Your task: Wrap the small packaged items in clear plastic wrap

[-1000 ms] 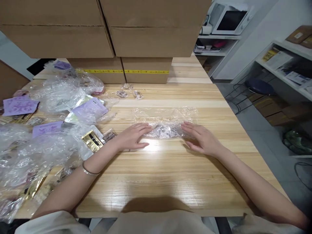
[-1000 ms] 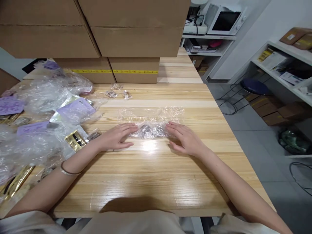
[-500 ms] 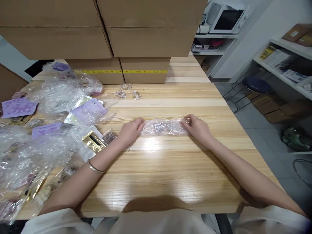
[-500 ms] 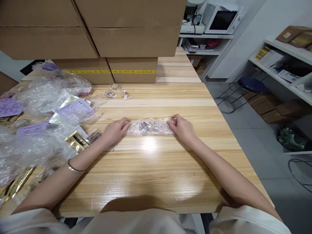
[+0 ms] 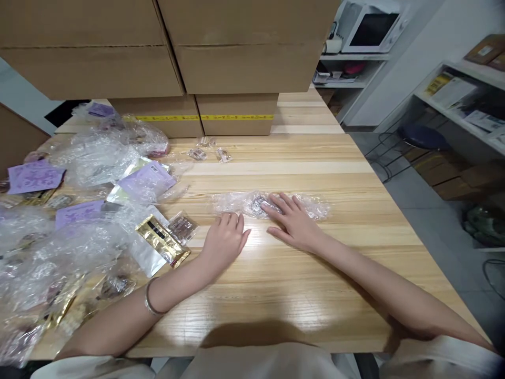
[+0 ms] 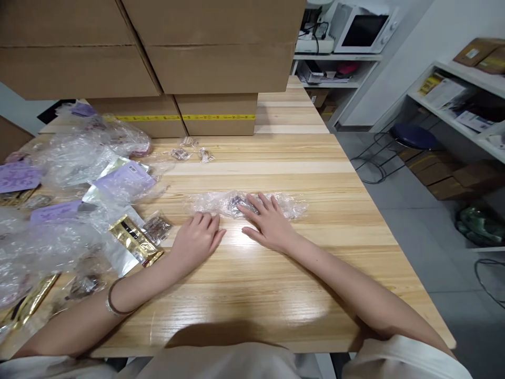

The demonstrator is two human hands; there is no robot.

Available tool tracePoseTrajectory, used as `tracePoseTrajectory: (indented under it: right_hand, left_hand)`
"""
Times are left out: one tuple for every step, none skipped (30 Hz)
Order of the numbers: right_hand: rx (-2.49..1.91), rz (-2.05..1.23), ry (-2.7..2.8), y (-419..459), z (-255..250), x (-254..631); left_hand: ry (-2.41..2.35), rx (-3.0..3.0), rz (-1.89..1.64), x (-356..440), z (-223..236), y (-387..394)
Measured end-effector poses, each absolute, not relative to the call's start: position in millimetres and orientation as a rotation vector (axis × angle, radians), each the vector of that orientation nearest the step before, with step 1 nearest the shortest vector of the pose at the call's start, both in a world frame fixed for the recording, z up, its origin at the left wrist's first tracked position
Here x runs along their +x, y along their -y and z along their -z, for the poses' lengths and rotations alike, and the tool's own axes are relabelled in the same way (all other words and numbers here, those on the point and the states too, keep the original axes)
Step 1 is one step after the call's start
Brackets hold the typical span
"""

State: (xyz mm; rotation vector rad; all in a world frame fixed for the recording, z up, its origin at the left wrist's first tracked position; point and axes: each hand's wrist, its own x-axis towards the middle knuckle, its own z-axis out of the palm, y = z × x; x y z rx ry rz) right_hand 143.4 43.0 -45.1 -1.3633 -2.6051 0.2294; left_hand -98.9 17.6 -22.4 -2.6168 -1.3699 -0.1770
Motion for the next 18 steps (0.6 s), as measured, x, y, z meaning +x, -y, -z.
tracePoseTrajectory:
  right_hand:
    - [-1.378,-0.228,2.594,-43.2,46.3,143.1]
    - [-1.385,-0.225,2.584,-43.1,47.1,142.9]
    - [-1.387,-0.222,2.578,-42.9,47.7,142.9]
    - [-1.387,-0.221,2.573,-42.8,48.2,142.8]
    - [-1.386,-0.220,2.570,-42.8,48.7,142.7]
    - [-1.383,-0.217,2.568,-43.2,49.3,142.6]
    - [-1.381,-0.214,2.567,-43.8,49.8,142.5]
    - [-1.378,-0.210,2.568,-44.7,50.1,142.3]
    - [-1.376,-0.203,2.572,-45.4,49.9,141.9]
    - [-1.372,-0.185,2.578,-45.5,49.1,141.4]
    - [-1.363,-0.149,2.586,-44.6,47.5,140.6]
    - [-1.350,-0.092,2.594,-42.1,45.2,139.6]
    - [-1.336,-0.023,2.602,-37.6,42.2,138.4]
    - [-1.319,0.051,2.608,-30.9,38.8,137.2]
    - [-1.303,0.112,2.617,-22.2,35.3,136.3]
    - [-1.295,0.150,2.628,-11.9,32.0,135.8]
    - [-1.295,0.161,2.636,-0.6,29.1,136.2]
    - [-1.315,0.149,2.640,10.6,26.8,137.7]
  left_hand:
    - [1.455,-2.575,0.145,-100.0,22.3,-17.7]
    - [1.525,-2.546,0.135,-101.5,22.5,-18.4]
    - [1.576,-2.533,0.154,-103.3,23.3,-19.4]
    - [1.612,-2.540,0.199,-105.1,24.6,-20.9]
    - [1.634,-2.566,0.265,-106.5,26.6,-23.0]
    - [1.642,-2.614,0.343,-107.2,28.9,-25.7]
    - [1.638,-2.677,0.429,-107.1,31.2,-28.9]
    - [1.614,-2.752,0.516,-106.0,33.1,-32.5]
    - [1.562,-2.835,0.592,-103.7,34.5,-36.4]
    - [1.482,-2.918,0.656,-100.3,35.3,-40.2]
    - [1.384,-2.996,0.701,-96.1,35.4,-43.6]
    - [1.291,-3.062,0.731,-91.3,35.0,-46.5]
    - [1.215,-3.116,0.747,-86.2,34.4,-48.6]
    - [1.162,-3.162,0.759,-81.2,33.7,-50.0]
    - [1.143,-3.194,0.786,-76.6,33.0,-50.8]
    - [1.164,-3.198,0.846,-72.9,32.4,-51.1]
    - [1.232,-3.159,0.941,-70.0,32.1,-51.3]
    - [1.346,-3.069,1.061,-68.3,32.0,-51.7]
